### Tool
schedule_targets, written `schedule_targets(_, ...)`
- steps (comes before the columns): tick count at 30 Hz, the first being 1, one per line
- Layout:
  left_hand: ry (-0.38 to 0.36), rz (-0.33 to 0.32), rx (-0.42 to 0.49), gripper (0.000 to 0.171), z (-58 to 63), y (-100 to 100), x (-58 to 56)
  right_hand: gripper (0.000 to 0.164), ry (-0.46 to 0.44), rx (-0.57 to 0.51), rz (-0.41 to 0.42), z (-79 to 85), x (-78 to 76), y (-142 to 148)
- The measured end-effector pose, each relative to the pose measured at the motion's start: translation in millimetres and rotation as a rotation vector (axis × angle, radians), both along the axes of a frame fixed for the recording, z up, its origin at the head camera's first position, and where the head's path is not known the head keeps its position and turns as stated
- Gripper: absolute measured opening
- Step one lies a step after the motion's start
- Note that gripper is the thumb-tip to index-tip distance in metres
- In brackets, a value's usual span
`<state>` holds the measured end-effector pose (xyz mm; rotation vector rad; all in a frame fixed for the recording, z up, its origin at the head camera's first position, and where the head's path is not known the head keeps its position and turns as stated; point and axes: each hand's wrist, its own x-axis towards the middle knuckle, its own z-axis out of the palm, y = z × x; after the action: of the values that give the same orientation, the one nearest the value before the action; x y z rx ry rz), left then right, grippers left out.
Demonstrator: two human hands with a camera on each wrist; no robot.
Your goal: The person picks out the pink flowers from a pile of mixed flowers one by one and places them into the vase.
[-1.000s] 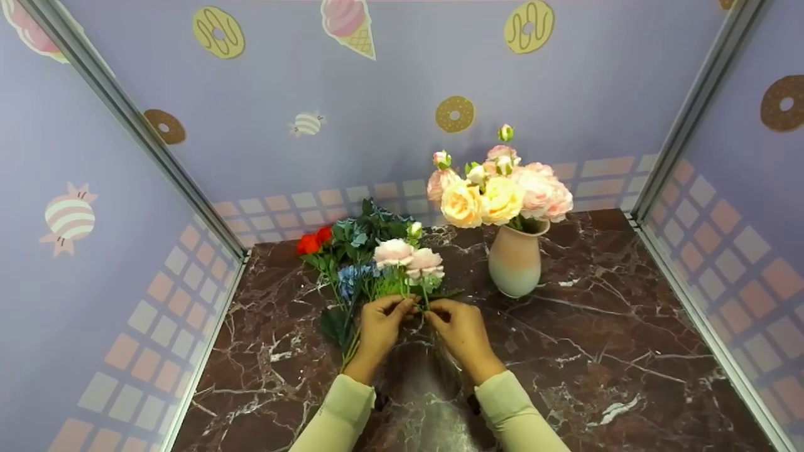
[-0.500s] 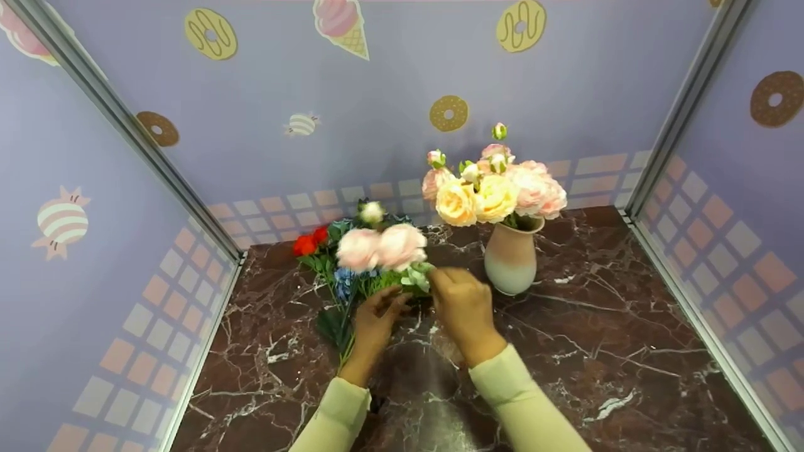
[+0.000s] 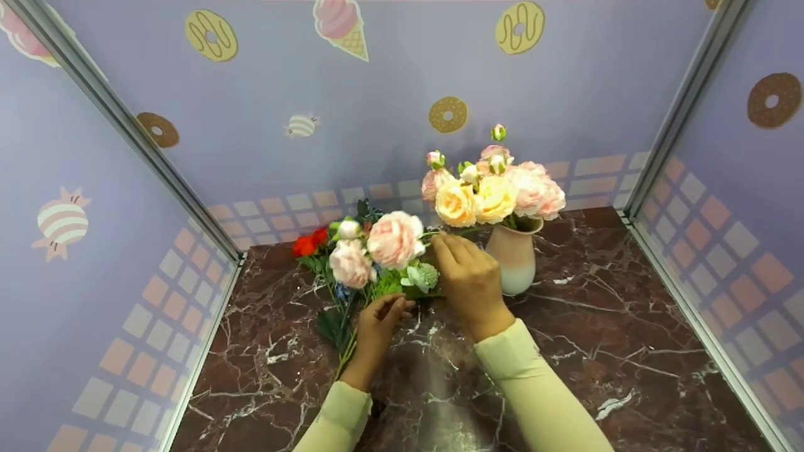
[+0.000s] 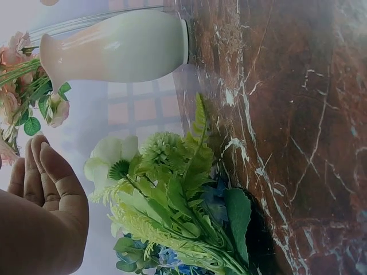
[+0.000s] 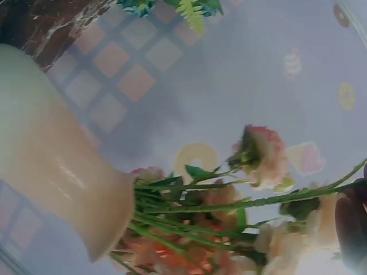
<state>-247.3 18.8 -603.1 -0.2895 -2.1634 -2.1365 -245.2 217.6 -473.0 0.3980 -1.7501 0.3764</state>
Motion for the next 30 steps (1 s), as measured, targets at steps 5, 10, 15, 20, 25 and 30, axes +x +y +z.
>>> schedule_targets(5, -0.008, -0.002, 0.005, 0.023, -1.3, -1, 0.9, 0.013, -0.084, -0.059, -0.076, -3.9, -11.3, 12)
schedule_targets(10, -0.016, -0.015, 0.038, 0.022, -1.6, -2, 4.1, 0.024, -0.134, -0.104, -0.157, -12.9, -28.9, 28)
schedule_targets(15, -0.029, -0.006, 0.016, 0.024, -2.7, -4, 6.1, 0.024, -0.144, -0.166, -0.259, -30.2, -46.4, 40)
schedule_targets(20, -0.02, 0.002, 0.0, 0.024, -3.3, -6, 7.4, 0.026, -0.16, -0.242, -0.36, -42.7, -56.1, 49)
schedule_targets(25, -0.015, 0.007, 0.021, 0.026, -4.2, -7, 6.4, 0.027, -0.212, -0.289, -0.394, -51.8, -59.9, 56)
schedule_targets(30, -0.024, 0.006, 0.02, 0.026, -5.8, -10, 6.5, 0.018, -0.252, -0.333, -0.375, -61.9, -54.5, 58)
